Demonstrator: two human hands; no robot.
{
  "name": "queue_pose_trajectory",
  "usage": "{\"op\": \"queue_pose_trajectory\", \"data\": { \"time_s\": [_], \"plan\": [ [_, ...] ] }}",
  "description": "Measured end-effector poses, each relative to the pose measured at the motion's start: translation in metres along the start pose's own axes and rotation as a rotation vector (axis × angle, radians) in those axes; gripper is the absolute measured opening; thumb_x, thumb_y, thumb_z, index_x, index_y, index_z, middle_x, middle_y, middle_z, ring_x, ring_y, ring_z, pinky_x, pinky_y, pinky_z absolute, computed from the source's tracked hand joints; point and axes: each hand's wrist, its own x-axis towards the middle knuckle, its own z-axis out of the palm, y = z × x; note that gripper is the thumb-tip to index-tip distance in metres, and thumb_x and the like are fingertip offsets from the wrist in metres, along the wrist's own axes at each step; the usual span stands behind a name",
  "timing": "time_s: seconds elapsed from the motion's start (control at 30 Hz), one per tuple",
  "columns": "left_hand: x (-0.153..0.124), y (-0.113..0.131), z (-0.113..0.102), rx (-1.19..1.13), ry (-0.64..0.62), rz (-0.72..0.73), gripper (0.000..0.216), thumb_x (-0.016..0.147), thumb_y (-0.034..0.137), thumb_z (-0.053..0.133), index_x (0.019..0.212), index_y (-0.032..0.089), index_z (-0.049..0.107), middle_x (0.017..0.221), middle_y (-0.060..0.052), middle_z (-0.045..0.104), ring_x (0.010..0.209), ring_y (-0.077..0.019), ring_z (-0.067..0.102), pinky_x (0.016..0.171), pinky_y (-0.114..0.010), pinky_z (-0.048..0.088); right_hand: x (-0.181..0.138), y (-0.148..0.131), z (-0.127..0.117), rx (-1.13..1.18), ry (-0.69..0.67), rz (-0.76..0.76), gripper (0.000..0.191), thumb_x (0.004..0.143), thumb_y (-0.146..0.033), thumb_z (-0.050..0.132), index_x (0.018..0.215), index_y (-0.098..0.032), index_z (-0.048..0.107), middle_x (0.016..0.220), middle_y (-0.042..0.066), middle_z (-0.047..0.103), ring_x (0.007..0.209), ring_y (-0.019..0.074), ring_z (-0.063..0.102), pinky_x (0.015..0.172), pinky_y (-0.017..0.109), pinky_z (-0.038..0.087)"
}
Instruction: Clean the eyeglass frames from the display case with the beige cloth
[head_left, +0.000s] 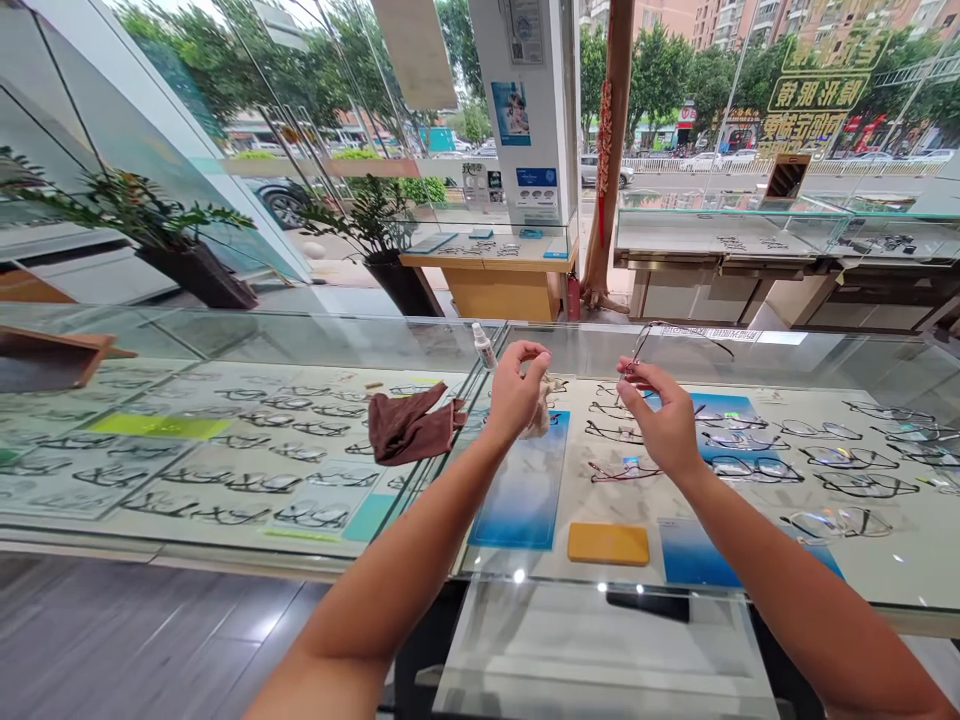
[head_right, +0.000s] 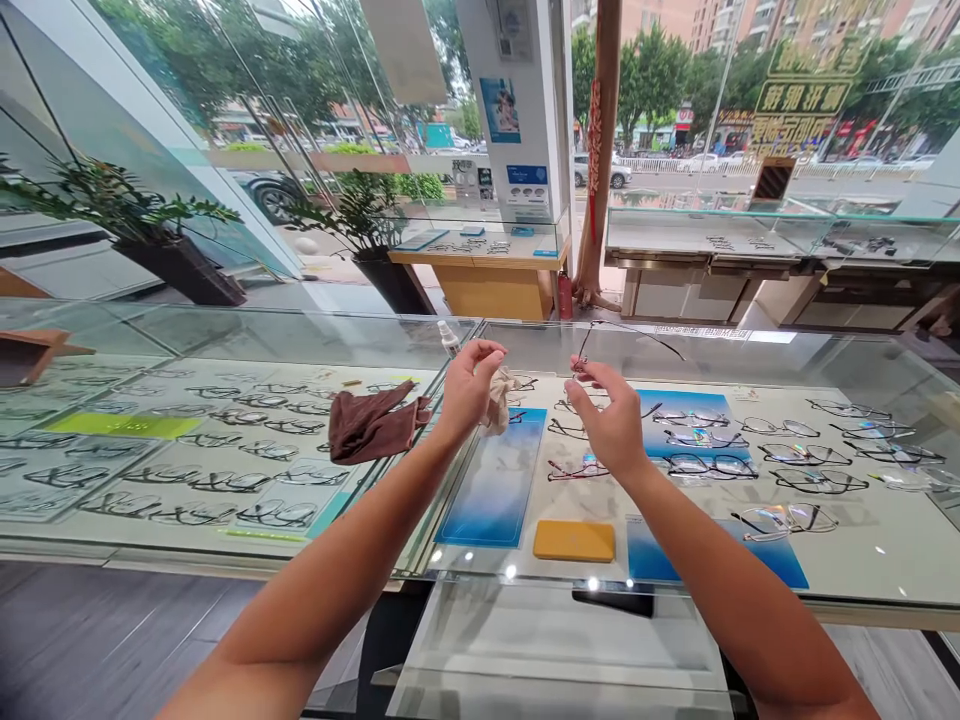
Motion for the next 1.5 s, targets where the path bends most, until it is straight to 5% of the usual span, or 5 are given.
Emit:
{"op": "queue_pose_trajectory", "data": {
  "time_s": [0.4, 0.63, 0.77, 1.0, 1.5],
  "plan": [
    [0.017, -0.018, -0.019, 0.703, -0.095, 0.041, 0.029, 0.099, 0.042, 0.048, 0.090, 0.020, 0.066, 0.107, -0.012, 0.071, 0.096, -0.0292, 0.066, 0.079, -0.038, 0.044, 0.004, -0.001, -0.004, -0.011, 0.016, 0.007, 0.030, 0.090, -0.041, 0.069, 0.113, -0.024, 0.077, 0.120, 0.008, 0.081, 0.091, 0.0213, 0.075, 0.091, 0.045, 0.059],
    [0.031, -0.034, -0.026, 0.746, 0.214, -0.077, 0.032, 0.095, 0.040, 0.058, 0.113, 0.022, 0.078, 0.143, -0.018, 0.057, 0.133, -0.0396, 0.052, 0.112, -0.055, 0.037, 0.005, 0.000, -0.005, 0.002, 0.038, 0.006, 0.029, 0.089, -0.040, 0.070, 0.111, -0.023, 0.078, 0.118, 0.008, 0.082, 0.089, 0.0211, 0.075, 0.091, 0.045, 0.058],
    [0.043, -0.051, -0.034, 0.705, 0.106, -0.288, 0.046, 0.094, 0.049, 0.062, 0.135, 0.030, 0.072, 0.170, -0.015, 0.035, 0.154, -0.0443, 0.029, 0.120, -0.065, 0.027, 0.007, -0.001, -0.005, 0.050, 0.085, 0.003, 0.024, 0.089, -0.039, 0.070, 0.104, -0.023, 0.080, 0.114, 0.008, 0.083, 0.094, 0.0225, 0.076, 0.091, 0.044, 0.060],
    [0.051, -0.064, -0.047, 0.696, 0.031, -0.334, 0.050, 0.094, 0.054, 0.060, 0.138, 0.032, 0.071, 0.162, -0.012, 0.052, 0.152, -0.0429, 0.034, 0.120, -0.065, 0.027, 0.010, 0.001, -0.005, 0.103, 0.129, 0.010, 0.024, 0.088, -0.039, 0.070, 0.100, -0.022, 0.080, 0.111, 0.009, 0.084, 0.097, 0.0237, 0.077, 0.090, 0.043, 0.059],
    [0.050, -0.046, -0.038, 0.609, 0.399, 0.105, 0.041, 0.092, 0.034, 0.064, 0.131, 0.023, 0.073, 0.141, -0.017, 0.061, 0.136, -0.0341, 0.054, 0.116, -0.054, 0.034, 0.019, 0.004, -0.010, 0.189, 0.176, 0.096, 0.025, 0.085, -0.042, 0.072, 0.096, -0.021, 0.081, 0.109, 0.009, 0.084, 0.099, 0.0243, 0.075, 0.091, 0.042, 0.055]
  ]
}}
